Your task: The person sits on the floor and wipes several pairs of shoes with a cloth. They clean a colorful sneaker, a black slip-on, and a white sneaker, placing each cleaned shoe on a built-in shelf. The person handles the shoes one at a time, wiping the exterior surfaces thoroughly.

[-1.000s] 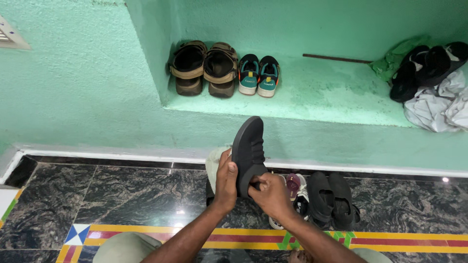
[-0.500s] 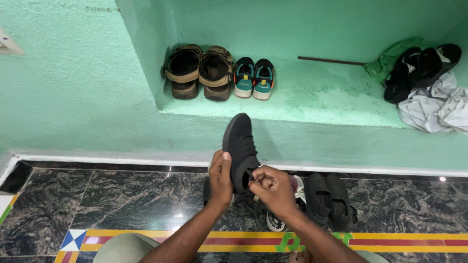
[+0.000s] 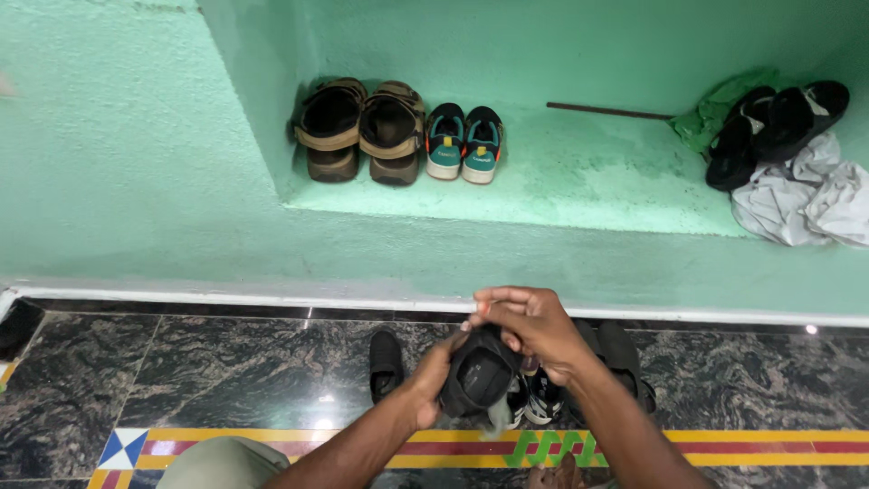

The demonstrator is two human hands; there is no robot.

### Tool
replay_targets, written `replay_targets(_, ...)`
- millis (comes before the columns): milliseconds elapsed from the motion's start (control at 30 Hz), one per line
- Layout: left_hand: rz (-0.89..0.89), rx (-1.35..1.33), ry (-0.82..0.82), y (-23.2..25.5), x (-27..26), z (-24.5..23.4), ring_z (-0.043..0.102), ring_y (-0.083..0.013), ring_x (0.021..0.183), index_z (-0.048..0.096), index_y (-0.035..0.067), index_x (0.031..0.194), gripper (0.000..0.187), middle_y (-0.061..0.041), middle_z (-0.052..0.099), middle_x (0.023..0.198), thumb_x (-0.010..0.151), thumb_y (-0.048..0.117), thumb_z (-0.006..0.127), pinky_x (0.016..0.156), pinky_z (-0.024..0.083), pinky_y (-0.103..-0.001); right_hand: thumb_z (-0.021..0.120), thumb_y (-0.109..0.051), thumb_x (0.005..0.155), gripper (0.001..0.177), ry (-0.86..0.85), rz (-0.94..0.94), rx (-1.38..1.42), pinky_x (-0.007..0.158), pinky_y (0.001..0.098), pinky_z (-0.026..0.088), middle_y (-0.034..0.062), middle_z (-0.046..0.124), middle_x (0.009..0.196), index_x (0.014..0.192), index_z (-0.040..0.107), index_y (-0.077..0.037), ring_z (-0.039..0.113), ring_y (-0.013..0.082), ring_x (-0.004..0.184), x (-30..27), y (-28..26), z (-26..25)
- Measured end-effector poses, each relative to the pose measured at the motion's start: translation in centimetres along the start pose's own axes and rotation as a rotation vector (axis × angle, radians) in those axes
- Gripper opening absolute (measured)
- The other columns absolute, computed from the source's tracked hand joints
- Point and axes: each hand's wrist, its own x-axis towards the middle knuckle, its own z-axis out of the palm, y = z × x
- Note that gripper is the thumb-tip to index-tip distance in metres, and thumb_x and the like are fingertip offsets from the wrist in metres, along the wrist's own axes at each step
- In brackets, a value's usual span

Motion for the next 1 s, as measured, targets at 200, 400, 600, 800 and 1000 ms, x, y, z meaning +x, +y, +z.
replay_targets(200, -0.149, -0.345, -0.019, 0.4, 0.2, -0.8, 0.075, -0.0296, 0.07, 0.069, 0.006, 0.115, 0.066, -0.015, 0.076, 0.093, 0.09, 0.065, 0.051, 0.062, 0.065, -0.042, 0.07, -0.023, 0.097, 0.039, 0.255, -0.397, -0.207, 0.067, 0.0225, 0.056, 0.014, 0.075, 0.097, 0.129, 0.068, 0.0, 0.067, 0.0064, 0.079, -0.5, -0.8, -0.8)
replay_targets(400, 0.043, -0.55, -0.13, 2.8, -1.5, -1.6, 0.075, -0.0338, 0.074, 0.068, 0.001, 0.119, 0.066, -0.021, 0.075, 0.097, 0.095, 0.061, 0.057, 0.066, 0.066, -0.041, 0.069, -0.029, 0.096, 0.039, 0.172, -0.293, -0.398, 0.088, 0.034, 0.058, 0.01, 0.076, 0.109, 0.127, 0.069, -0.006, 0.07, 0.0174, 0.101, 0.1, 0.8, -2.2)
replay_targets(600, 0.258, -0.59, -0.306, 4.4, -2.4, -1.7, 0.074, -0.0357, 0.08, 0.068, 0.005, 0.115, 0.058, -0.018, 0.074, 0.096, 0.086, 0.055, 0.058, 0.071, 0.066, -0.044, 0.083, -0.031, 0.08, 0.054, 0.01, -0.369, -0.379, 0.088, 0.0354, 0.059, 0.0096, 0.074, 0.113, 0.121, 0.057, -0.008, 0.071, 0.0179, 0.106, -0.9, 1.7, -1.7)
replay_targets(800, 0.235, -0.639, -0.312, 4.4, -2.4, -2.7, 0.072, -0.0367, 0.084, 0.065, -0.003, 0.119, 0.067, -0.026, 0.071, 0.097, 0.09, 0.056, 0.057, 0.076, 0.064, -0.042, 0.092, -0.032, 0.071, 0.048, 0.065, -0.506, -0.644, 0.069, 0.0316, 0.059, 0.0079, 0.074, 0.095, 0.103, 0.065, -0.008, 0.071, 0.0153, 0.086, -1.5, 2.7, -0.6)
replay_targets(1000, 0.3, -0.521, -0.375, 4.6, -3.0, -2.0, 0.073, -0.0355, 0.084, 0.065, -0.002, 0.12, 0.065, -0.024, 0.072, 0.097, 0.09, 0.055, 0.057, 0.074, 0.066, -0.041, 0.082, -0.025, 0.084, 0.029, -0.075, -0.187, -0.209, 0.049, 0.0327, 0.051, 0.013, 0.071, 0.072, 0.101, 0.074, -0.004, 0.064, 0.0174, 0.057, -0.1, 4.5, -2.1)
